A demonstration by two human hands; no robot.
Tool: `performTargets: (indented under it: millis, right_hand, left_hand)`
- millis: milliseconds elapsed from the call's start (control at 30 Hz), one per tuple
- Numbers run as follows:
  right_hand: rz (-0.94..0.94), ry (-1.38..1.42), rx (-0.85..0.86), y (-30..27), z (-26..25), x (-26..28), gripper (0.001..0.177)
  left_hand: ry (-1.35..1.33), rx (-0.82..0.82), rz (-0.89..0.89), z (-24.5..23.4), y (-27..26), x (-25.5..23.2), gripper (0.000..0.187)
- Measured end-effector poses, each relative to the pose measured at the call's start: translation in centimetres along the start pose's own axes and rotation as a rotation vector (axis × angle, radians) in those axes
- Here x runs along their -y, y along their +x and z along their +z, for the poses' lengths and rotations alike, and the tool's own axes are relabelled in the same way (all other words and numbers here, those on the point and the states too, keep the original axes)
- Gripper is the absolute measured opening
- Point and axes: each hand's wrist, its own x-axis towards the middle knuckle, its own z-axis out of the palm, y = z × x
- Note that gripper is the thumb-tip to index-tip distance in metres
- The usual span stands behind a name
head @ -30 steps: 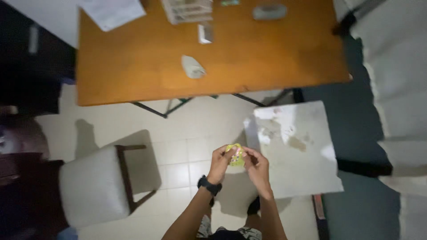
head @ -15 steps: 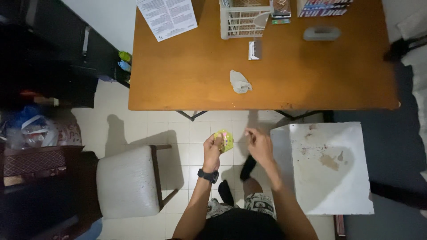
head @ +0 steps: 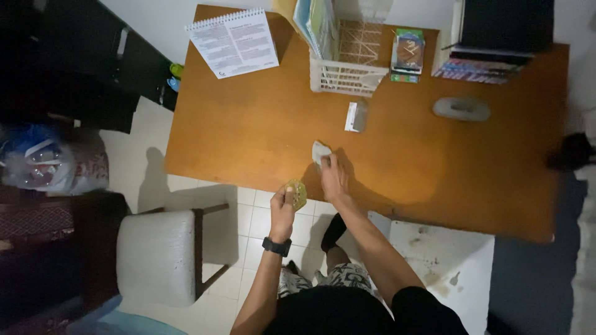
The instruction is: Picking up small decorative tags from a side table, wiping them with a cloth, and organizing them on a main desk.
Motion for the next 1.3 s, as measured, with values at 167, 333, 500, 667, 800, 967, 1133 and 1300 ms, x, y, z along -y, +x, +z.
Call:
performTargets:
  millis: [167,333,500,667,800,967,1133,1300]
  right_hand:
    - [0.491,0.754,0.107,0.1,-7.5,0.7,0.024]
    - [0.124,0.73,-0.043,-1.4,-18.7,5.6,0.02]
    - [0.162,0.447,-0.225,-0.1,-21.8,6.6,0.013]
    - [-0.021,0.416,-0.354,0.4,-24.8,11.0,0.016]
    - [-0.108,0.434,-0.337,0.6,-23.3,13.3,0.029]
    - [0.314,0.603,-0.113,0.9,-24.2,15.4,0.066]
    - [-0.017,0.143,-0.32,0.9,-24.4,15.5,0.069]
    - [-0.093,0.19,-0.229,1.2,-26.0,13.8,0.065]
  left_hand:
    - [0.139,-0.023,0.044,1.7,3.1,1.4,0.034]
    - [0.21,0.15,0.009,5.4,3.2,-3.6,0.031]
    - [0.021,0.352,-0.077,6.3,4.0,-2.7,0.034]
    - [-0.365,0.52,-0.317,6.5,5.0,-7.8,0.034]
    - [-0.548,0.529,-0.386,5.6,6.2,-11.0,0.042]
    - [-0.579,0.666,-0.472,5.9,5.9,-15.8,0.06]
    - [-0.566,0.6,-0.555,6.0,5.1,-18.2,0.067]
    - [-0.523,0.735,-0.412,5.6,4.8,-18.0,0.055]
